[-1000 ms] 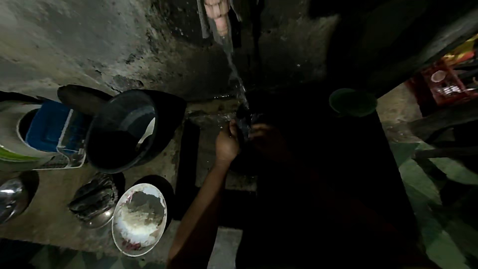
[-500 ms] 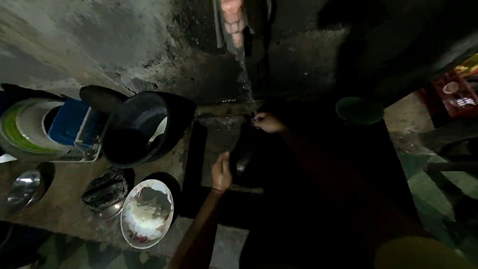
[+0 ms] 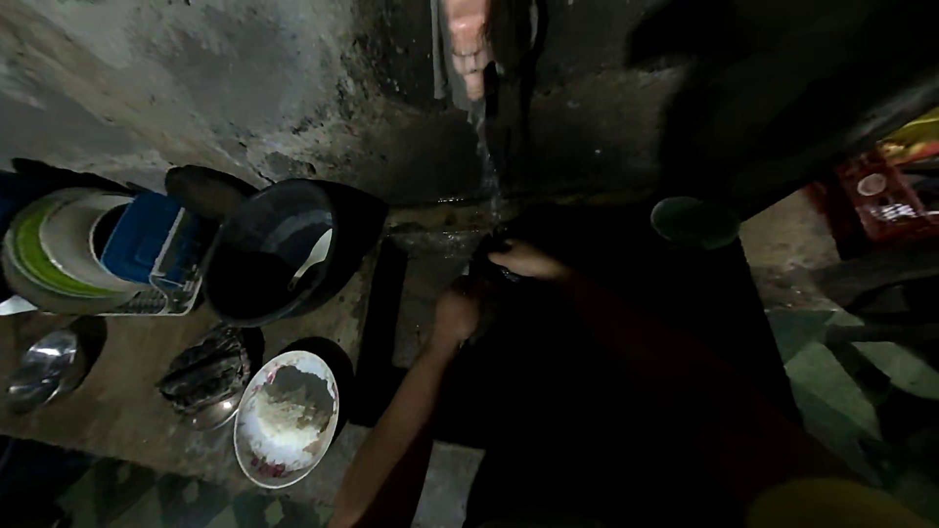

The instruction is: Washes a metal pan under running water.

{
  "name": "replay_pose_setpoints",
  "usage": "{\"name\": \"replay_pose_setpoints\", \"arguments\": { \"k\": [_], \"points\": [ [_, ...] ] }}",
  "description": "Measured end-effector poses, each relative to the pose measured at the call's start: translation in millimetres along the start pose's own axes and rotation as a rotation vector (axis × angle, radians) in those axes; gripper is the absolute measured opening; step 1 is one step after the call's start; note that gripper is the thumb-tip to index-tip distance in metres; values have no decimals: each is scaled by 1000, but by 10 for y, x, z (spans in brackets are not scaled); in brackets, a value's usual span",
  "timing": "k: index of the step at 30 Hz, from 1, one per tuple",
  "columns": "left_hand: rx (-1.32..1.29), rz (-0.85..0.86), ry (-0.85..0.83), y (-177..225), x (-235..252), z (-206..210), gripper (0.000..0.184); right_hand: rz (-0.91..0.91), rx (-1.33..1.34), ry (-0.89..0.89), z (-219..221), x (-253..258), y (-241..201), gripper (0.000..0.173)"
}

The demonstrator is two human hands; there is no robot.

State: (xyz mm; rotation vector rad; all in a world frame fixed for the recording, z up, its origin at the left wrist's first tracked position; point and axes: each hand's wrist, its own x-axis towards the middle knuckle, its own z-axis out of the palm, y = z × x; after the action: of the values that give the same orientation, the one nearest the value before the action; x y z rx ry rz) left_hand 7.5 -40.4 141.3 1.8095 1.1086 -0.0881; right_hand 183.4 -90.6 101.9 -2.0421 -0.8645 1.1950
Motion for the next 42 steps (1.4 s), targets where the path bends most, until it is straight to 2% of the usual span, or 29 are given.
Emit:
{"name": "replay_pose_setpoints", "arguments": {
  "k": [3,6,10,12,14,15,16,17,19,20,22,25,28,31,34,37,39,42],
  "points": [
    [-54,206,61,-180,48,15,36,-3,136,68,-200,-17,29,55],
    [-225,407,164,-359,170,115,30,-28,176,151,-373,-15,-19,52],
    [-275,487,274,-471,272,312,32,-130,-3,205,-293,-93,-104,46],
    [-246,510,304,-520,273,325,36,-355,-177,337,86,-287,-9,43],
    [-182,578,310,-559,304,314,37,-747,-302,589,475,-374,206,41],
    [-127,592,305,-568,301,294,37,-865,-321,645,533,-360,248,38],
    [-67,582,293,-588,270,279,38,-869,-310,632,491,-351,246,35],
    [-11,573,290,-630,246,278,39,-748,-266,552,375,-326,211,33],
    [82,544,292,-749,195,290,42,-304,-143,250,-31,-155,59,38],
    [123,519,278,-825,130,269,42,-145,-78,156,-170,-6,69,43],
    [179,506,246,-992,29,176,42,8,-1,66,-255,211,195,48],
    [204,373,108,-891,-124,-112,46,38,51,46,-138,263,294,49],
    [224,135,48,-358,-83,-257,47,44,103,83,10,195,275,47],
    [191,64,57,-22,122,-180,46,-10,55,98,39,29,101,51],
    [197,116,80,65,163,-105,41,-49,26,140,-23,68,178,54],
    [117,297,142,-111,153,-24,34,38,64,210,-235,59,241,58],
    [62,418,240,-274,188,77,31,95,91,256,-320,32,246,59],
    [39,469,352,-351,234,160,30,5,42,267,-214,-179,83,48]
  ]
}}
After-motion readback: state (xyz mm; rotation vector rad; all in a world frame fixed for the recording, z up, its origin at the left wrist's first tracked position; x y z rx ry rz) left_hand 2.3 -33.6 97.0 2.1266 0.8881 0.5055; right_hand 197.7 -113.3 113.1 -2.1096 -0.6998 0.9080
